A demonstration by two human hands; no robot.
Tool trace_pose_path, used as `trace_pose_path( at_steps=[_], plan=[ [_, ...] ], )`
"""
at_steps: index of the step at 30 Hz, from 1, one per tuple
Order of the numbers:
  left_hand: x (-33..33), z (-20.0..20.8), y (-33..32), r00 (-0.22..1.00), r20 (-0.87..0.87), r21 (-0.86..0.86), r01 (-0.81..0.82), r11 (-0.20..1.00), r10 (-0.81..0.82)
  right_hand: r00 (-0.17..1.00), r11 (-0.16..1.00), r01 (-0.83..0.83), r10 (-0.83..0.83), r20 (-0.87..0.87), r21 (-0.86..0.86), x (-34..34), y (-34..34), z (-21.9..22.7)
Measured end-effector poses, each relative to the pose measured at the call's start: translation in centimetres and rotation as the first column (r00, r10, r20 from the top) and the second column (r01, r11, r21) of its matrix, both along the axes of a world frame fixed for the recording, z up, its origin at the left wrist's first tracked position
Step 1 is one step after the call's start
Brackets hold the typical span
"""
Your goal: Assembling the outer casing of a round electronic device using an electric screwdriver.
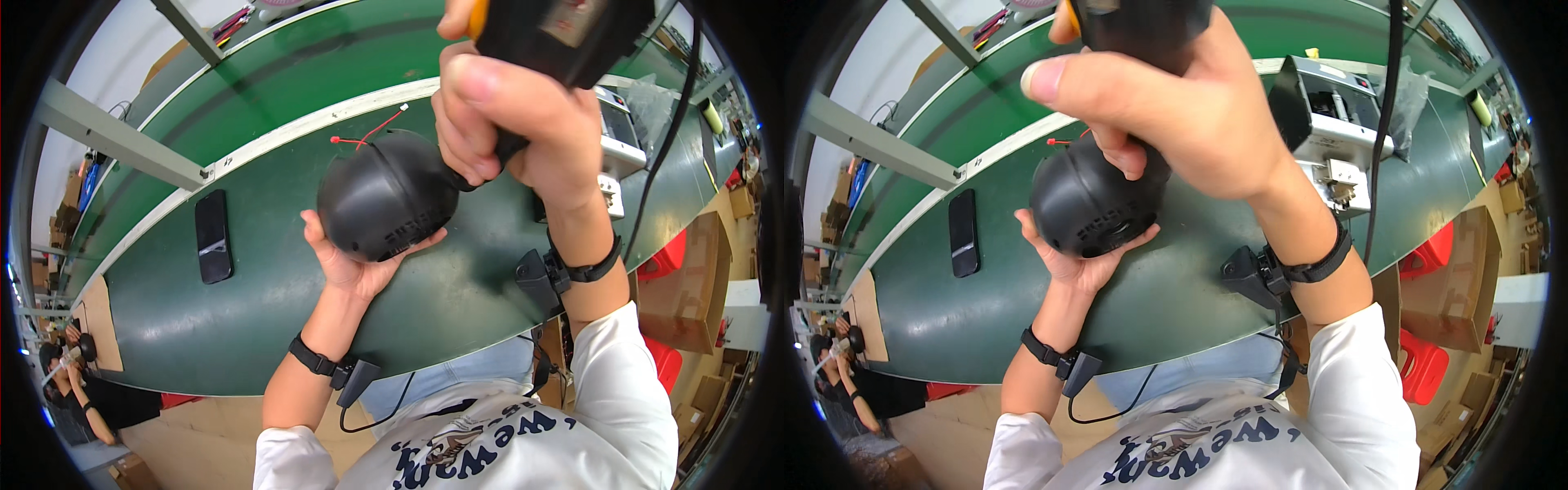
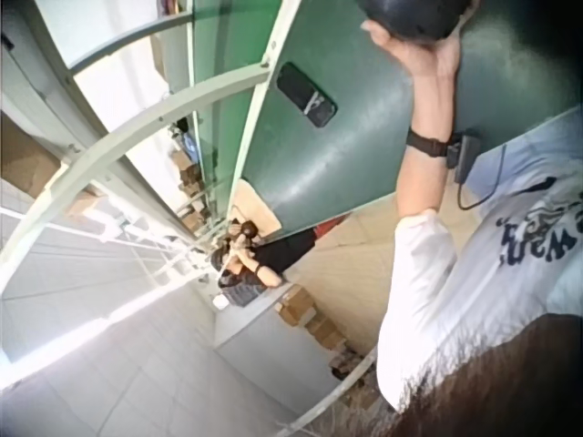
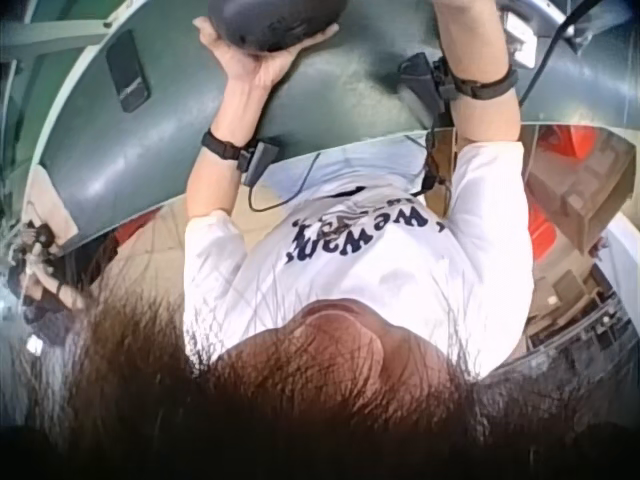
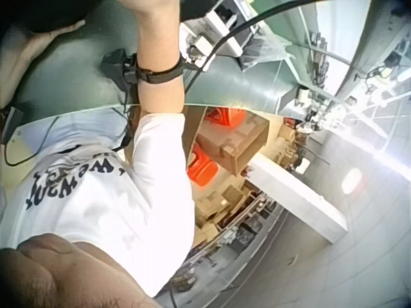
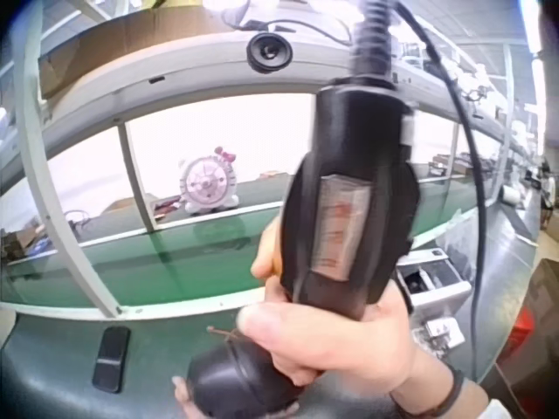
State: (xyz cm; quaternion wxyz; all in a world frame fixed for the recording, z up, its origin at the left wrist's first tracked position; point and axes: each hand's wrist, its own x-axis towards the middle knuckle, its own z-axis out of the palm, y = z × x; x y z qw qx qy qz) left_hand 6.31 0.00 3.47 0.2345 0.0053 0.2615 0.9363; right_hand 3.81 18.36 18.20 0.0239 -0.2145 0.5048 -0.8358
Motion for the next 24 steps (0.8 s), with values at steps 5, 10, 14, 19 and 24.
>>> trace_pose_path(
  at_steps=[5,10,14,19,24],
  plan=[
    [1.2,-0.4,-0.1,0.989,-0.099,0.064,0.118,0.991,-0.112,0.877,0.952,-0.159,0.258,-0.406,0.263,1.2,3.5,1.0],
    [1.5,-1.4,0.8,0.994,0.025,0.041,0.102,0.994,-0.103,0.857,0.974,0.094,0.026,-0.515,0.205,5.9,6.6,4.2],
    [1.1,-1.9,0.0,1.000,-0.001,0.021,0.025,0.999,-0.025,0.808,0.872,0.462,-0.338,-0.483,0.161,7.2,11.8,2.1],
    [0.9,-2.1,0.3,1.000,-0.009,0.031,-0.021,0.999,0.021,0.679,0.689,0.715,-0.641,-0.358,0.120,6.5,14.2,-1.8],
    [0.4,-2.4,0.3,0.999,-0.037,0.033,-0.012,0.999,0.013,0.677,0.649,0.731,-0.647,-0.351,0.212,6.2,14.9,-3.9]
  ],
)
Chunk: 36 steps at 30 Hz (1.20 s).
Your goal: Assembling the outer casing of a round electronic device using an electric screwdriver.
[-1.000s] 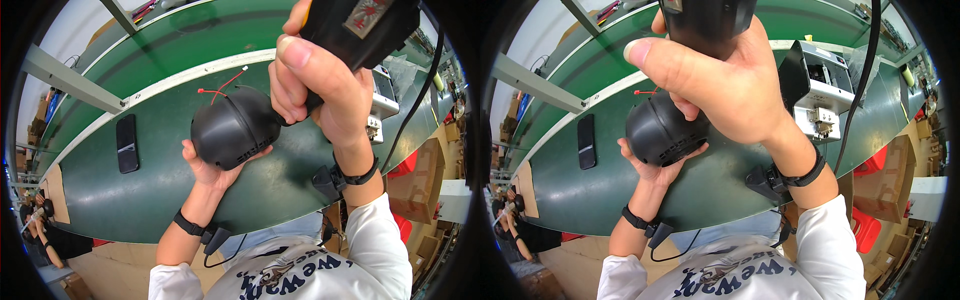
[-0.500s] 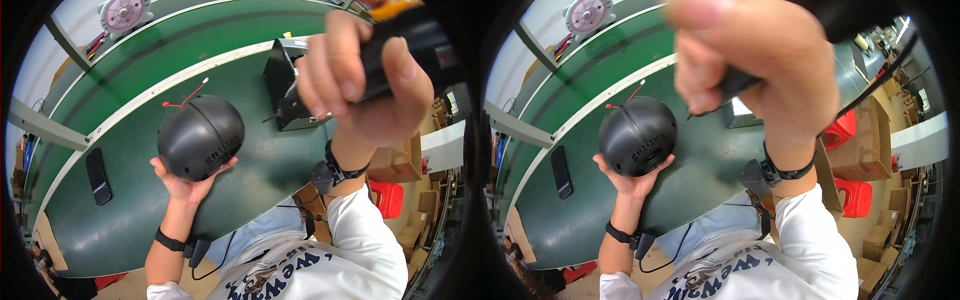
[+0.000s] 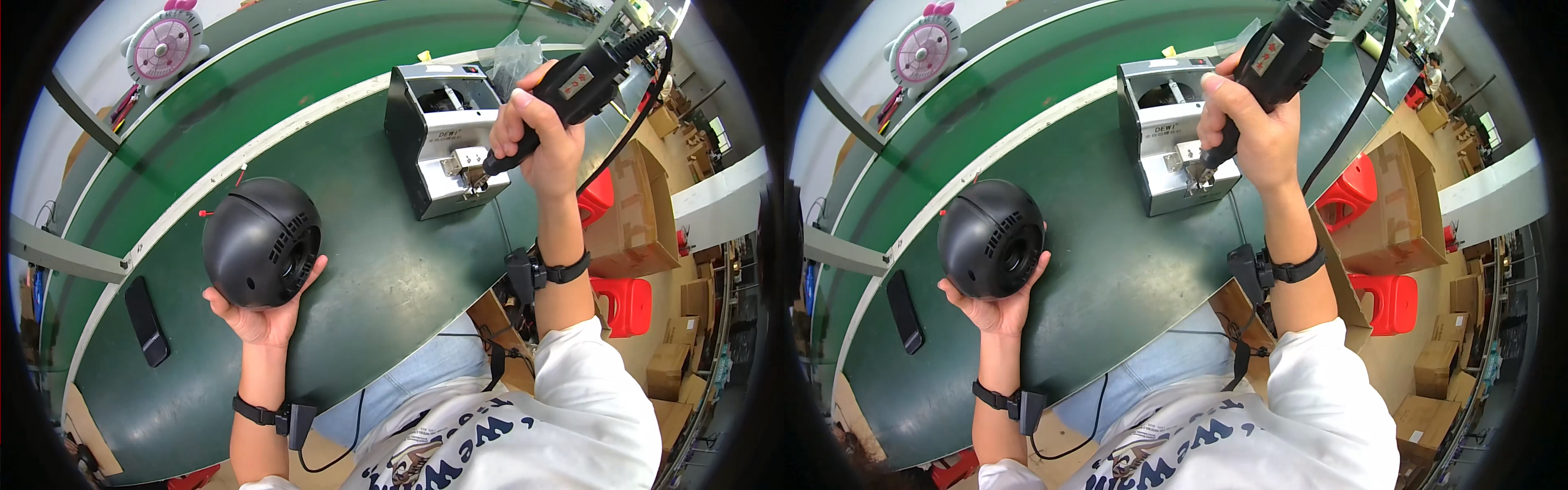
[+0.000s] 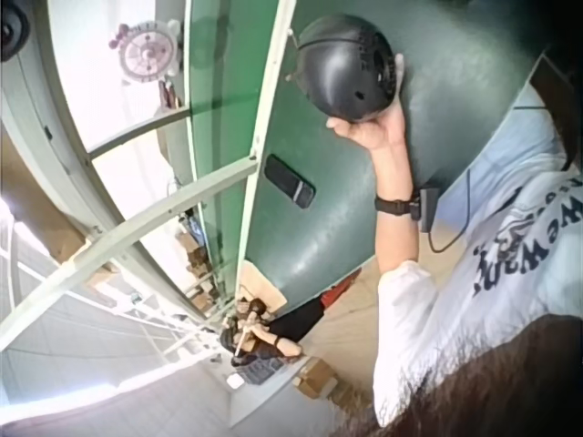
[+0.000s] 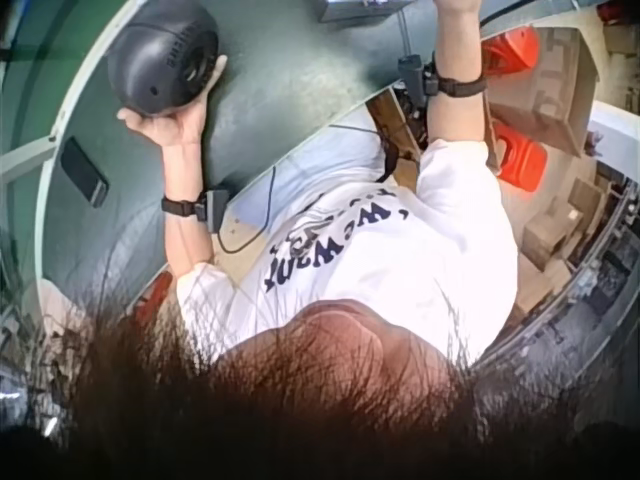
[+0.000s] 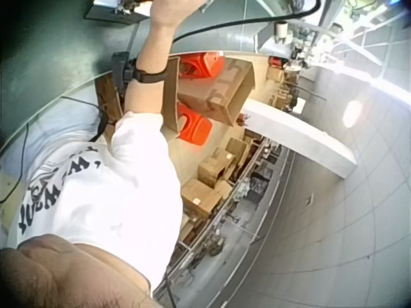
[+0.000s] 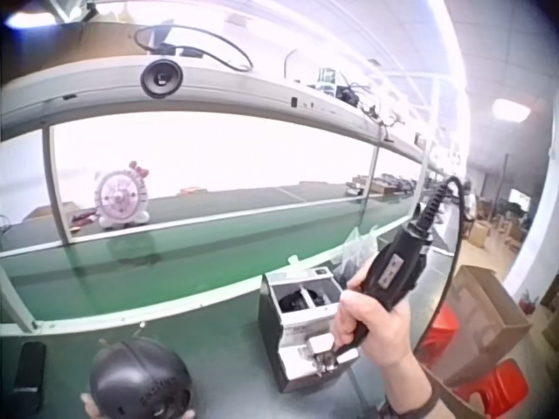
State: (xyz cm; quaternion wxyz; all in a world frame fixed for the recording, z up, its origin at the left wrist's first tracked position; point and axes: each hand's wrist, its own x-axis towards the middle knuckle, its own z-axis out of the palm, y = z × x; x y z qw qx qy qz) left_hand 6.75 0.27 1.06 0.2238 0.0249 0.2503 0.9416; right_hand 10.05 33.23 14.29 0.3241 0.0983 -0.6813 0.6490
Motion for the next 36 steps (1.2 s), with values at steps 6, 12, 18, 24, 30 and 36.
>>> trace_pose_path(
  at_steps=[6,12,18,24,30,36],
  plan=[
    [0.0,1.0,0.2,0.999,-0.040,-0.068,-0.016,0.998,0.013,0.978,0.942,-0.199,0.210,0.013,-0.269,0.8,-1.9,0.8],
    [0.0,1.2,-0.2,0.998,-0.065,-0.072,-0.007,0.997,0.002,0.771,0.746,-0.636,0.605,-0.196,-0.199,-0.3,-8.6,5.5],
    [-0.3,0.9,0.1,0.996,-0.093,-0.125,-0.010,0.992,-0.001,0.629,0.625,-0.776,0.758,-0.174,-0.082,-2.6,-12.5,6.8],
    [-0.2,1.7,-0.4,0.994,-0.107,-0.137,-0.008,0.991,-0.007,0.587,0.572,-0.809,0.793,-0.163,-0.133,-3.4,-15.0,5.7],
    [-0.3,1.7,-0.3,0.997,-0.076,-0.124,0.010,0.992,-0.019,0.576,0.555,-0.815,0.804,-0.146,-0.166,-3.3,-15.7,5.1],
    [-0.3,1.4,-0.5,0.997,-0.076,-0.119,0.021,0.993,-0.030,0.575,0.547,-0.813,0.808,-0.128,-0.200,-3.2,-16.0,4.5]
  ],
)
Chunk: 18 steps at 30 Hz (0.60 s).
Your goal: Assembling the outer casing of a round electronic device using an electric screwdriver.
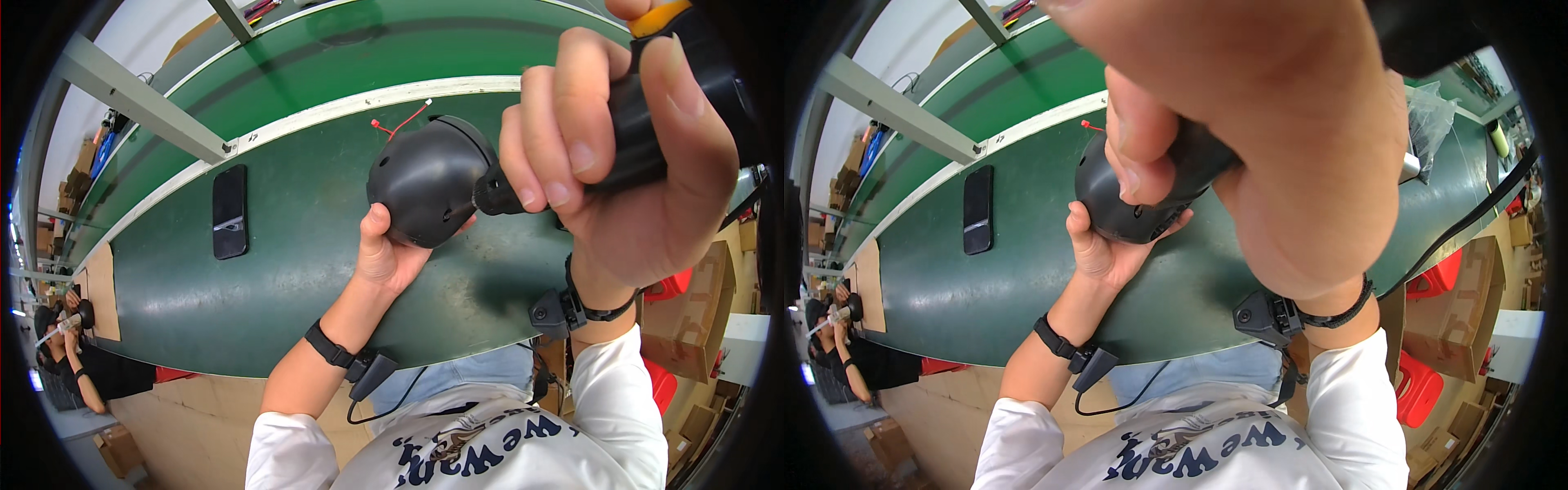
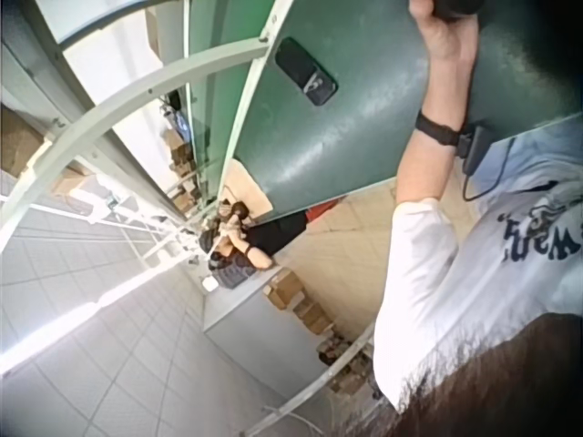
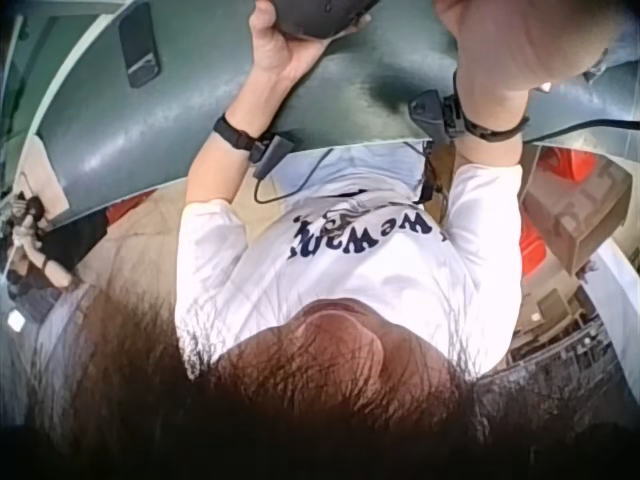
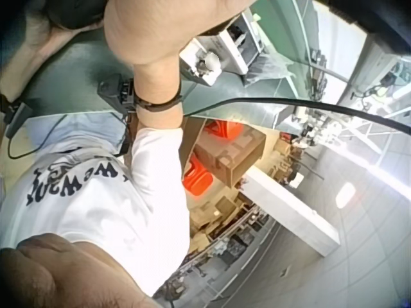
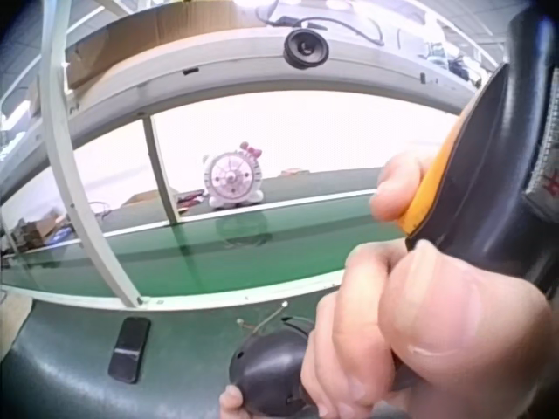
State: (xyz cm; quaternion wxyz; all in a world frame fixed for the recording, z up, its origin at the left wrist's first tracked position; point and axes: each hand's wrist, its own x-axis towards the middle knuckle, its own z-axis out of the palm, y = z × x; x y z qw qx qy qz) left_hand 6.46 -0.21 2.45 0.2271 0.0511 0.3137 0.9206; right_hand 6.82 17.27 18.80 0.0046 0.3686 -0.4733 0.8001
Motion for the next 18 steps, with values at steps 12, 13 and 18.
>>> trace_pose_path(
  at_steps=[12,13,18],
  plan=[
    [0.0,0.2,-0.1,0.998,-0.029,0.007,-0.057,0.998,0.057,0.996,1.000,-0.019,0.020,0.085,-0.015,-1.6,-3.1,-1.1],
    [-0.1,0.4,-0.2,0.998,-0.057,0.022,-0.036,0.999,0.037,0.996,1.000,-0.020,0.021,0.092,-0.016,-1.8,-3.3,-1.2],
    [-0.2,0.5,0.0,0.999,-0.023,0.064,-0.024,0.998,0.025,0.992,1.000,-0.023,0.025,0.124,-0.021,-2.0,-3.8,-1.5]
  ],
)
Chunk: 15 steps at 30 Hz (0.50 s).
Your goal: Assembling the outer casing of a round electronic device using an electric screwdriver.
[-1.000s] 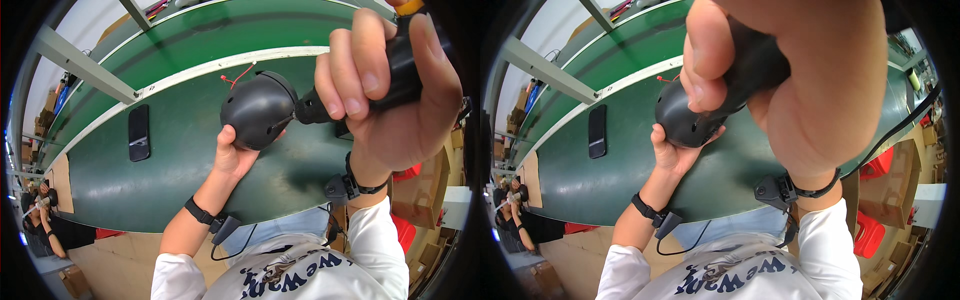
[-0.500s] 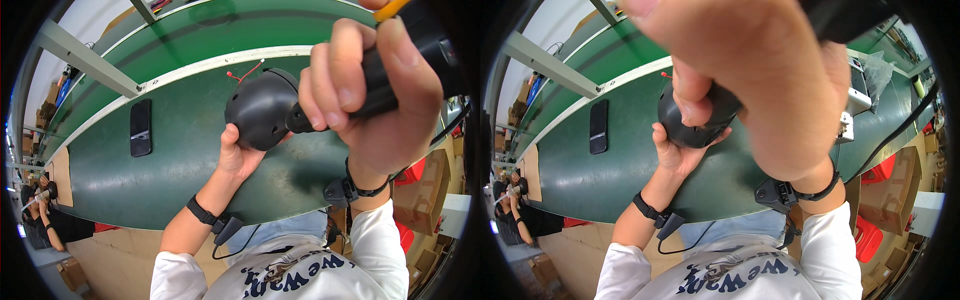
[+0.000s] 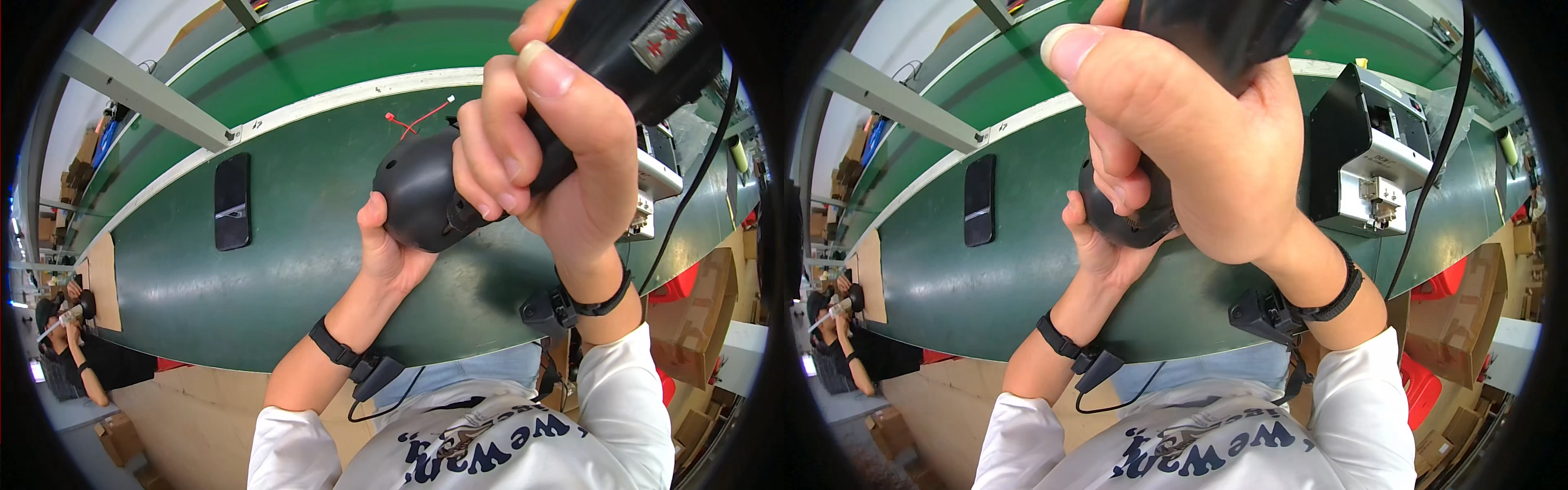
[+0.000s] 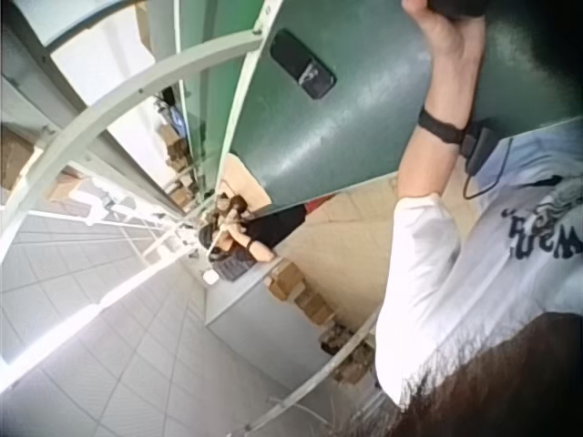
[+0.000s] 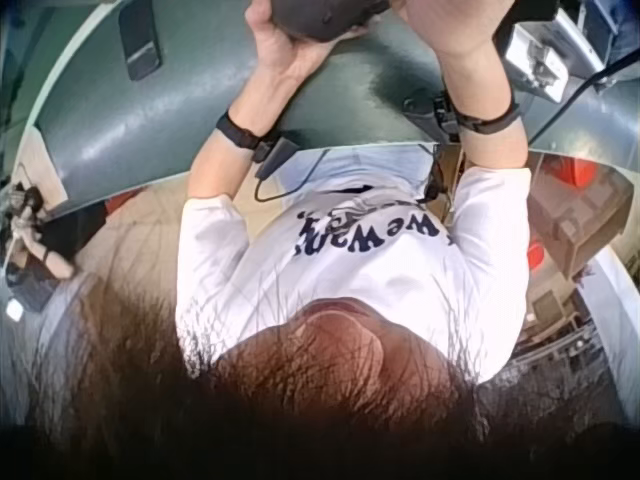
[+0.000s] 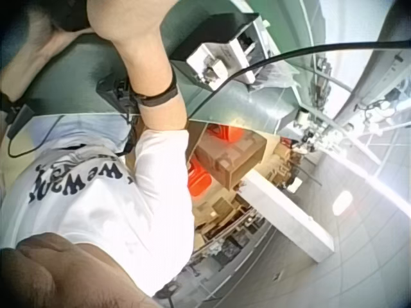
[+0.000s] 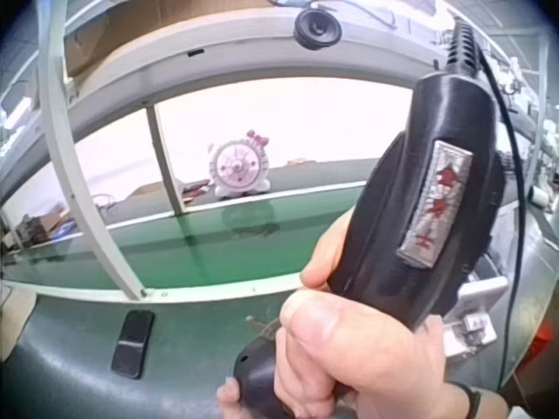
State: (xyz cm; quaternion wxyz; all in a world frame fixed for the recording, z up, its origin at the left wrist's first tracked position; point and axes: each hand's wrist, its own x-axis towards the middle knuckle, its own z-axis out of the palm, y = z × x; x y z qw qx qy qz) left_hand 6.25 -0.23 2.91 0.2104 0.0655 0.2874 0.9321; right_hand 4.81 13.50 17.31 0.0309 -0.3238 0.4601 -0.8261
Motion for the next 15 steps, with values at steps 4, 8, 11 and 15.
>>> trace_pose_path(
  at_steps=[4,8,11,15],
  plan=[
    [-0.1,-0.4,-0.3,1.000,0.008,0.042,-0.026,0.999,0.025,1.000,1.000,-0.009,0.009,0.023,-0.013,-0.2,-0.5,-0.4],
    [-0.1,-0.2,-0.2,0.999,0.015,0.044,-0.046,0.998,0.046,0.999,1.000,0.003,-0.002,0.036,-0.018,0.3,-0.4,-0.3],
    [0.2,0.1,0.0,1.000,0.005,0.058,0.014,0.998,-0.015,0.997,0.999,0.012,-0.008,0.081,-0.050,0.9,-0.1,0.0],
    [0.1,-0.5,-0.6,0.998,-0.019,-0.042,-0.061,0.997,0.060,0.980,1.000,-0.023,0.024,0.200,-0.008,1.2,2.8,0.5]
  ],
)
